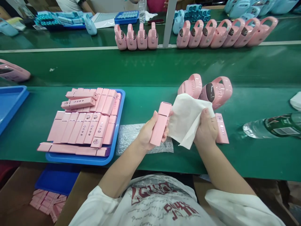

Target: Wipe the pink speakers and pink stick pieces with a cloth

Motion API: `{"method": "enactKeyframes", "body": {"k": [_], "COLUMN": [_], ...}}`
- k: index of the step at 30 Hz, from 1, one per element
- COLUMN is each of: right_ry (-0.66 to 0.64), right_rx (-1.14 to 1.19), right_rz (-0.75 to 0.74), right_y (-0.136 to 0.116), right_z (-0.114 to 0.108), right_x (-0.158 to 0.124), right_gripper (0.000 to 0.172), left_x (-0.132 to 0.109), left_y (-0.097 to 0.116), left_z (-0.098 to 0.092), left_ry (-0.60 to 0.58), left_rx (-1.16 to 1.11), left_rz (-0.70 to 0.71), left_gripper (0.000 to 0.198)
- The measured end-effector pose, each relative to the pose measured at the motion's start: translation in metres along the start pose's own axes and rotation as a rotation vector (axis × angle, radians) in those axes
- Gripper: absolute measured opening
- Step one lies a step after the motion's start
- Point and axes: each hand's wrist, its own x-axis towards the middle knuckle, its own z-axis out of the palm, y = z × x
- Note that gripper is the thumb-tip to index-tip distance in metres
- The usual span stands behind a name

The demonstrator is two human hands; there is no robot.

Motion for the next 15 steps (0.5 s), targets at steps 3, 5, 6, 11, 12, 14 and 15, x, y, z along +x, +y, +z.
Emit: {"method": "enactKeyframes", "body": {"k": [3, 5, 6, 11, 12, 14, 15], "right_ry": [-0.036, -0.091, -0.138, -0.646, -0.766, -0.969, -1.006], "right_rx": [-0.004, -0.048, -0.089, -0.428, -0.459, -0.478, -0.481], "right_rz": [-0.037, -0.064, -0.080, -0.493, -0.595, -0.740, -0.790], "right_y": [0.002, 0.006, 0.007, 0.007, 0.006, 0.006, 0.006], "right_z": [0.001, -0.001, -0.002, 0.000, 0.003, 0.008, 0.010], "right_x": [-0.006, -0.010, -0.012, -0.022, -0.024, -0.025, -0.025], "right_gripper": [0.036, 0.036, 0.035, 0.027, 0.029, 0.031, 0.032], "left_x": [0.001, 0.004, 0.005, 0.010, 0.010, 0.009, 0.008], "left_y": [0.000, -0.002, -0.003, -0.006, -0.005, -0.002, -0.001], "left_z": [0.000, 0.000, -0.001, -0.006, -0.008, -0.012, -0.014], "left_ry": [0.092, 0.174, 0.217, 0.339, 0.327, 0.268, 0.237], "left_rx": [0.035, 0.053, 0.059, -0.034, -0.077, -0.106, -0.091], "left_rz": [0.046, 0.087, 0.103, 0.114, 0.070, -0.043, -0.085], "left_gripper": [0.049, 0.047, 0.046, 0.036, 0.035, 0.036, 0.036]}}
